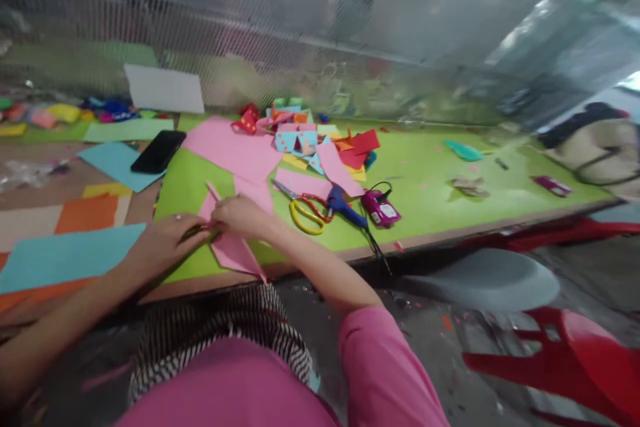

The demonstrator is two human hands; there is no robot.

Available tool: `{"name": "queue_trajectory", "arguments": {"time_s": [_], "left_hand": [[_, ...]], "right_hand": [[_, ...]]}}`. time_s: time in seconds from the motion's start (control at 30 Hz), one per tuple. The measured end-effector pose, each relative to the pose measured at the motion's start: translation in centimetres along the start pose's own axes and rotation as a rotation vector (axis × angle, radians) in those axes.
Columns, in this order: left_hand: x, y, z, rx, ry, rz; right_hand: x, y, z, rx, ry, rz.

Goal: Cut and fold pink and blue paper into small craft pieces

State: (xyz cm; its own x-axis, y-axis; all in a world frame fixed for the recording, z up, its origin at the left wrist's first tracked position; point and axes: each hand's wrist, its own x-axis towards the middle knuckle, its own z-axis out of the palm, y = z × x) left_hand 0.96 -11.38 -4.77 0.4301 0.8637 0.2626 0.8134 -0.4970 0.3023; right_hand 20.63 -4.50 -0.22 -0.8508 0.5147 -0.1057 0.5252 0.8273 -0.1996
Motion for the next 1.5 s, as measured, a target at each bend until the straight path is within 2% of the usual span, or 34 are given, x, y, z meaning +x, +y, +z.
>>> {"name": "queue_trajectory", "arguments": {"time_s": [0.07,0.17,0.27,0.33,0.53,0.63,0.77,1.0,1.2,1.37,1.5], "left_hand": [[0.7,0.1,-0.2,-0.014,-0.009,-0.026],[0.8,0.0,-0.2,-0.034,0.02,-0.053],[0.6,0.1,-0.3,-0.012,0.023,-0.063],[0.6,0.1,-0.2,0.04,0.012,-0.064],[0.6,0.3,0.0,0.204,0.003,0.02],[0.5,0.2,-0.4,0.255,0.003,0.126],[0.4,-0.1,-1.2,0.311,-0.053,0.232],[0.6,0.3,-1.8,0.464,-0.04,0.281],[0.9,-0.3,-1.5,0.444,0.017,0.375],[1.1,-0.7,-2.0,0.445,-0.032,0.427],[1.3,-0.6,-2.1,0.419,-0.05,0.382]], "right_hand": [[0.1,0.3,-0.1,0.053,0.022,-0.017],[-0.5,0.9,-0.2,0.149,0.136,-0.053],[-1.8,1.6,0.1,0.205,0.259,-0.029],[-2.7,1.8,0.7,0.24,0.293,0.006],[-3.8,1.5,2.8,0.263,0.254,0.043],[-3.7,1.5,3.1,0.214,0.255,0.023],[-3.6,1.2,3.0,0.142,0.224,0.019],[-3.6,1.0,2.8,0.101,0.204,-0.017],[-3.6,1.1,3.0,0.072,0.189,0.011],[-3.8,0.8,3.2,0.036,0.207,0.001],[-3.5,0.6,2.7,0.059,0.203,0.003]]}}
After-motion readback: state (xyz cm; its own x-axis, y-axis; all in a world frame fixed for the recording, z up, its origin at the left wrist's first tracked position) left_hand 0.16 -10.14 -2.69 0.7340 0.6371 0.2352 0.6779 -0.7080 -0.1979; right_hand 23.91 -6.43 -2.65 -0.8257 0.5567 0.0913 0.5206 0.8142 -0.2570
